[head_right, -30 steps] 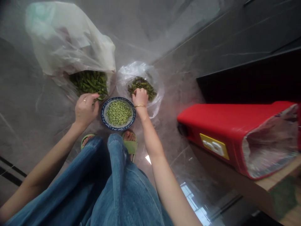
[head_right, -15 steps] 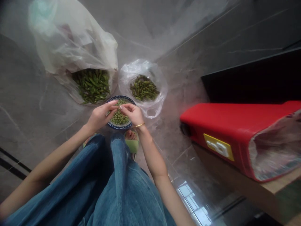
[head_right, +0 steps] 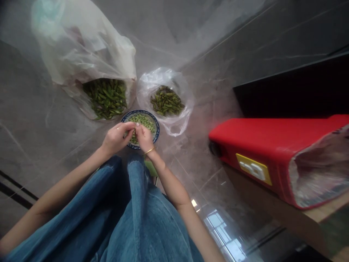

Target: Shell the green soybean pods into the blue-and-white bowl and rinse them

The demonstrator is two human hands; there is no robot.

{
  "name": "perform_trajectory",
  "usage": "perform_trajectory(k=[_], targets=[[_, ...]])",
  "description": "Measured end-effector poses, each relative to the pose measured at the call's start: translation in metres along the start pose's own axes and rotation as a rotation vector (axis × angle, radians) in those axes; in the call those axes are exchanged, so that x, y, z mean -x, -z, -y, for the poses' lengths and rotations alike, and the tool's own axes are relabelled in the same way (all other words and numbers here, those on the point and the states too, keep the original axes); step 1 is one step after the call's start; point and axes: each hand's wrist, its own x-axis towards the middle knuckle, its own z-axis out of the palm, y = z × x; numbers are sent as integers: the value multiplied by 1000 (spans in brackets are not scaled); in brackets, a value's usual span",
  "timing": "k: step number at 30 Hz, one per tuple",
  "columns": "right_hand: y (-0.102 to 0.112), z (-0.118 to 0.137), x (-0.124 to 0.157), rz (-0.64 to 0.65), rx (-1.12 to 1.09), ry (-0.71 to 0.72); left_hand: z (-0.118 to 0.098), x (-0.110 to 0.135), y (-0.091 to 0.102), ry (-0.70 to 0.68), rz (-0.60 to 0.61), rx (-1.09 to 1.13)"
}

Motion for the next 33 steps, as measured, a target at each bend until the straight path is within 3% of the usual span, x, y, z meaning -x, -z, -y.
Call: perform_trajectory(k=[8, 12, 16, 23, 25, 30, 33], targets=[[1, 0, 11, -55, 300, 226, -10, -3, 7, 397, 40, 297], [10, 1, 9, 74, 419, 346, -8, -8, 13, 607, 53, 603], [22, 4, 6, 242, 538, 448, -1, -13, 19, 851, 184, 902], [32, 0, -1, 359, 681, 530, 0, -17, 18, 1195, 266, 1017], [35, -2, -2, 359, 683, 497, -2, -17, 16, 1210, 257, 996], [39, -4, -1, 325, 569, 325, -5, -15, 12, 1004, 174, 863], [37, -5, 1, 301, 480, 256, -4, -12, 9, 972, 197, 846]])
